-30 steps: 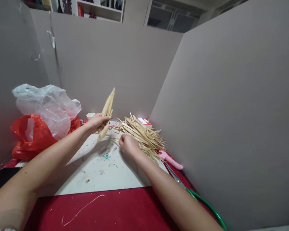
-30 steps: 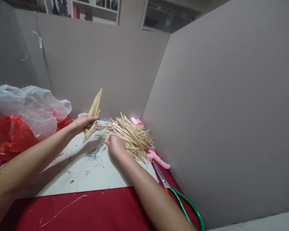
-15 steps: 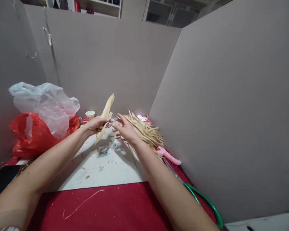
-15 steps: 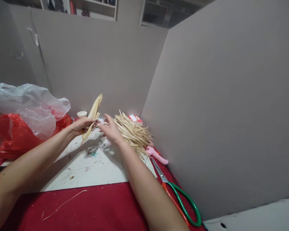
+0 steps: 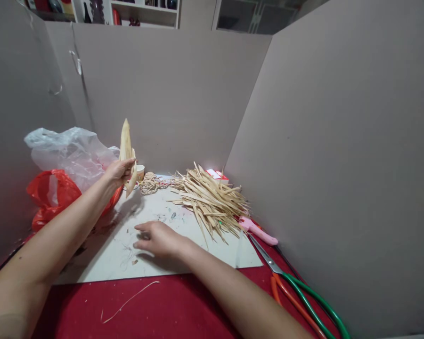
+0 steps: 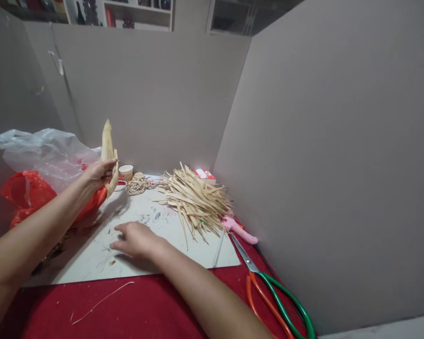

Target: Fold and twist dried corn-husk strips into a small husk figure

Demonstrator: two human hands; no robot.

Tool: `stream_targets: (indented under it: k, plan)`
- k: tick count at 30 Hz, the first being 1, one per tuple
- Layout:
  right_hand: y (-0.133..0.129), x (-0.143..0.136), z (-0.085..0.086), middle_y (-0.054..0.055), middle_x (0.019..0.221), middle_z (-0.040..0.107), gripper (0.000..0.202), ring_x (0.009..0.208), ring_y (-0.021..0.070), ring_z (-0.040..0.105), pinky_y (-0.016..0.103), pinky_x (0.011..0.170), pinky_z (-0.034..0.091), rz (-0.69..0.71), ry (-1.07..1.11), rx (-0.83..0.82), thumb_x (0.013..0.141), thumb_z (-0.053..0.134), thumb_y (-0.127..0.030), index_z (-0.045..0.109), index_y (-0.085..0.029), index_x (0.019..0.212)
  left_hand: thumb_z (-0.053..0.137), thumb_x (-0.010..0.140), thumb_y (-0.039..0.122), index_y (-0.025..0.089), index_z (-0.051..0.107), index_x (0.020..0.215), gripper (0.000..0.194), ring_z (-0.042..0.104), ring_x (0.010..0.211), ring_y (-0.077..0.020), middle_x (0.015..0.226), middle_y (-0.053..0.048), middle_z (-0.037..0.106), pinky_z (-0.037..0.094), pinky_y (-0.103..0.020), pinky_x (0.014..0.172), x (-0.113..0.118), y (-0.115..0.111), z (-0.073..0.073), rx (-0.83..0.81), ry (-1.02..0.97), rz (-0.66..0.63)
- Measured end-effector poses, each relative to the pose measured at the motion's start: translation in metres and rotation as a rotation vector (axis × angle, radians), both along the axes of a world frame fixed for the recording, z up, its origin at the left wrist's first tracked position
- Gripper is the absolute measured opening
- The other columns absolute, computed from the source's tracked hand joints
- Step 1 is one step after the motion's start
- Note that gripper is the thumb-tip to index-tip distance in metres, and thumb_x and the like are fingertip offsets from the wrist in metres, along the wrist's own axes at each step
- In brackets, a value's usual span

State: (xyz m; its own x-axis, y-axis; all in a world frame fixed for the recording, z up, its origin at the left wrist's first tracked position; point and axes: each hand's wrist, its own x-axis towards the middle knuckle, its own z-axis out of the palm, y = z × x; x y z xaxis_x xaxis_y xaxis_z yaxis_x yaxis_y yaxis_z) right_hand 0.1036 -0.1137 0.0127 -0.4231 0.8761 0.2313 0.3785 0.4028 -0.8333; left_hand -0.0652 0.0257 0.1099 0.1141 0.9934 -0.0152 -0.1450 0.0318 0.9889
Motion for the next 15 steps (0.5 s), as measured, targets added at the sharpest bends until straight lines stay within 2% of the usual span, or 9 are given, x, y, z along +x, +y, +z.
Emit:
stream_targets:
  k: [2,3,5,7,9,12,15]
  plan:
    - [-0.008,-0.001,0.006,0.007,0.094,0.071,0.019,0.083,0.0182,0.065,0.03,0.078,0.049,-0.093,-0.102,0.217,0.083,0.062,-0.037,0.068,-0.02,0.085,0.068,0.075,0.027,0.015,0.057,0.077,0.017,0.017,0.034,-0.0023,0.041,0.011,0.026,0.012,-0.016,0.035,0.008,-0.002,-0.003,-0.01,-0.026,-0.006]
    - [-0.007,0.002,0.011,0.007,0.091,0.071,0.02,0.082,0.0178,0.064,0.03,0.08,0.048,-0.193,-0.075,0.295,0.086,0.058,-0.036,0.068,-0.02,0.081,0.07,0.072,0.027,0.014,0.058,0.078,0.019,0.017,0.034,-0.0021,0.041,0.011,0.027,0.011,-0.016,0.035,0.014,-0.004,-0.005,-0.01,-0.037,-0.015]
    - [0.006,0.014,0.023,0.004,0.08,0.068,0.025,0.075,0.0158,0.062,0.029,0.076,0.047,-0.373,0.082,0.349,0.089,0.052,-0.035,0.064,-0.019,0.074,0.075,0.067,0.027,0.012,0.06,0.079,0.024,0.017,0.034,-0.0016,0.041,0.011,0.029,0.01,-0.017,0.035,0.029,-0.008,-0.01,-0.015,-0.037,-0.078]
    - [0.024,0.027,0.032,0.002,0.076,0.065,0.021,0.07,0.0142,0.058,0.026,0.069,0.047,-0.496,0.298,0.308,0.085,0.056,-0.037,0.06,-0.019,0.075,0.078,0.062,0.028,0.012,0.06,0.076,0.028,0.018,0.034,-0.0013,0.041,0.011,0.032,0.01,-0.017,0.036,0.046,-0.013,-0.017,-0.009,-0.038,-0.13]
    - [0.041,0.039,0.034,0.001,0.078,0.063,0.023,0.067,0.0134,0.057,0.024,0.059,0.046,-0.543,0.493,0.189,0.077,0.062,-0.041,0.058,-0.019,0.084,0.08,0.059,0.03,0.013,0.057,0.07,0.031,0.02,0.034,-0.0014,0.041,0.01,0.032,0.012,-0.018,0.036,0.064,-0.02,-0.027,-0.013,-0.027,-0.178]
    - [0.055,0.048,0.019,-0.003,0.071,0.059,0.036,0.057,0.0115,0.054,0.021,0.047,0.041,-0.515,0.649,-0.042,0.067,0.069,-0.043,0.055,-0.02,0.09,0.081,0.058,0.031,0.014,0.053,0.064,0.034,0.028,0.036,-0.0026,0.042,0.008,0.037,0.016,-0.018,0.038,0.085,-0.03,-0.045,-0.019,0.027,-0.222]
    - [0.06,0.051,-0.004,-0.006,0.059,0.053,0.028,0.049,0.0096,0.049,0.02,0.041,0.036,-0.531,0.743,-0.167,0.063,0.069,-0.037,0.055,-0.019,0.078,0.08,0.059,0.032,0.015,0.052,0.06,0.033,0.035,0.038,-0.0047,0.043,0.005,0.042,0.022,-0.018,0.038,0.096,-0.035,-0.062,-0.025,0.088,-0.235]
